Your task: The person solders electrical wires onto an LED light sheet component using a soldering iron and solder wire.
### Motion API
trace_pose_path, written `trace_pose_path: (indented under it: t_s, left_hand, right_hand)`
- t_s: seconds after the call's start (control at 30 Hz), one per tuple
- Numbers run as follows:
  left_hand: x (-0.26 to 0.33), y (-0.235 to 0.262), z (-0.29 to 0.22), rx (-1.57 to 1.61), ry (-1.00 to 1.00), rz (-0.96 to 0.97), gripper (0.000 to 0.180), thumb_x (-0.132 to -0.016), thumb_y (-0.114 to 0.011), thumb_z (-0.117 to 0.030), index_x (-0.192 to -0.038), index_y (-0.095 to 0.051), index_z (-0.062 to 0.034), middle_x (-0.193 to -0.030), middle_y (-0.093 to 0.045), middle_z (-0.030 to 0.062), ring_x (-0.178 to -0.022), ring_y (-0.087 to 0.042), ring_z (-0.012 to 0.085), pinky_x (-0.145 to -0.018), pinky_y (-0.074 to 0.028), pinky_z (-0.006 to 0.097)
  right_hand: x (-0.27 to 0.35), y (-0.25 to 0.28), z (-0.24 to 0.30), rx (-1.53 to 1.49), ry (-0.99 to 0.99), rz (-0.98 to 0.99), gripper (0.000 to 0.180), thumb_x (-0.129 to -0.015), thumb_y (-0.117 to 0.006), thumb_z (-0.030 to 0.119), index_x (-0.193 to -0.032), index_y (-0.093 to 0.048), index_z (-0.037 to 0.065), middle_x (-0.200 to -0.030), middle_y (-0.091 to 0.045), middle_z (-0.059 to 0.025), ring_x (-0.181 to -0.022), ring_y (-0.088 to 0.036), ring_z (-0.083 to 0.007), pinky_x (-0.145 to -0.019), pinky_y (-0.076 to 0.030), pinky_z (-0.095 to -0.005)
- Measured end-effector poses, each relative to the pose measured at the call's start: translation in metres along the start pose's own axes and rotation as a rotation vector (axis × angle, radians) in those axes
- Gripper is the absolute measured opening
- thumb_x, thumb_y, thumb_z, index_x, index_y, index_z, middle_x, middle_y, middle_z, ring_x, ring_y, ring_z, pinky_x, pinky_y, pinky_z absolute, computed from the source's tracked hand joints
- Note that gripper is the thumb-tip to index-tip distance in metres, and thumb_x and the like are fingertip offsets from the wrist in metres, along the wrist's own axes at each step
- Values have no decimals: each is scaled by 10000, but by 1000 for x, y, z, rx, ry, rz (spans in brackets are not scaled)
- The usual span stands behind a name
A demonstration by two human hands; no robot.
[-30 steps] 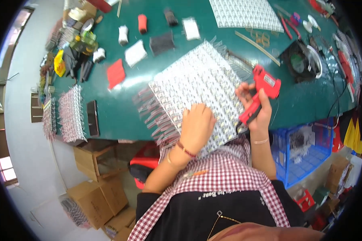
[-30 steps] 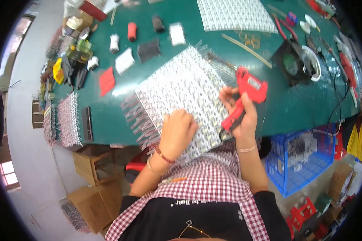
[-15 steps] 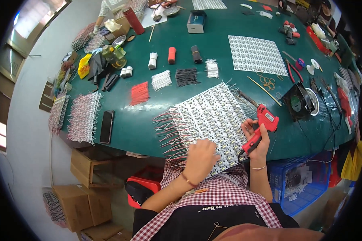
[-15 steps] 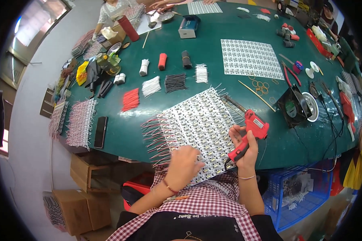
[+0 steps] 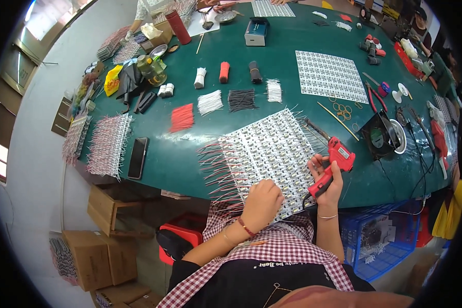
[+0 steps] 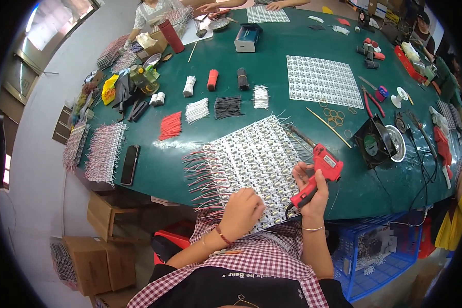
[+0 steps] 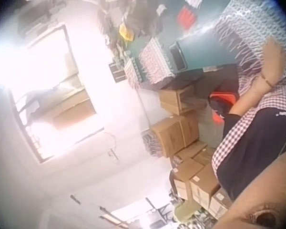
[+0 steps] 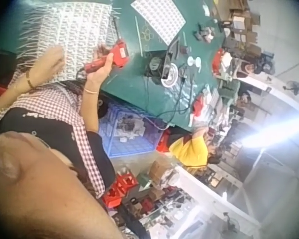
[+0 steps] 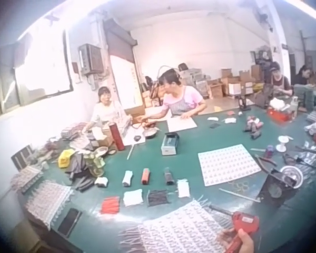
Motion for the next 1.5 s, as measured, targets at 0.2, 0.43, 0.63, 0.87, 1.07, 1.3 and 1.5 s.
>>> trace_pose_path:
  t_s: [0.2,0.43,0.63,0.87,1.07,1.3,1.5]
  left_hand:
    - [32,44,19,-239,138,-107,155,-747,-716,-121,-753,-563,-104,-777,-524,52,-769,-535,253,-691,-360,395]
    - [42,62,27,-438,225,-137,158,-746,-702,-111,-735,-545,-109,-766,-525,45,-755,-535,248,-694,-345,391]
    - [13,30,-12,-234,39,-24,197,-745,-731,-187,-879,-607,-113,-888,-541,39,-888,-527,227,-754,-372,392]
    - [15,9,0,-229,43,61,158,-791,-702,-183,-779,-573,-93,-843,-509,53,-842,-509,249,-724,-369,387]
    - [33,32,27,-306,191,-13,152,-791,-696,-172,-775,-567,-94,-843,-533,60,-848,-520,249,-724,-369,396]
    - [13,11,-30,-117,-49,91,194,-774,-715,-202,-903,-605,-107,-897,-520,53,-889,-518,235,-746,-379,386]
    - [15,-16,-26,-155,-56,204,213,-766,-713,-190,-914,-583,-108,-918,-499,59,-909,-514,239,-754,-388,373]
  right_hand:
    - [1,-3,2,3,5,10,293,-984,-534,272,-1086,-568,-1,-1142,-613,-195,-1093,-596,-287,-1054,-426,-488]
    - [-1,-2,0,-18,-7,17,291,-983,-539,274,-1085,-569,3,-1142,-612,-198,-1098,-594,-281,-1060,-419,-481]
    - [-1,-1,1,-18,1,19,285,-986,-534,268,-1079,-571,1,-1158,-607,-198,-1102,-598,-280,-1063,-419,-481]
    - [0,-4,-1,-28,-1,28,289,-991,-521,270,-1094,-559,3,-1153,-611,-195,-1123,-583,-301,-1063,-423,-454]
    - [1,-3,0,-36,-11,22,286,-991,-523,263,-1096,-560,-1,-1155,-612,-197,-1121,-585,-304,-1064,-422,-455]
    - [1,-4,1,0,3,3,280,-985,-532,262,-1080,-572,2,-1141,-615,-196,-1099,-595,-285,-1060,-426,-484]
    - [4,-6,3,-8,9,5,275,-984,-535,263,-1064,-575,2,-1133,-619,-190,-1097,-595,-283,-1055,-426,-486]
Point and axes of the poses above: each hand's wrist, its own x-axis away from the middle knuckle, its own y-axis out of the back of the hand, z = x × y, the point moved 10 cm from there along -x, towards the middle knuckle
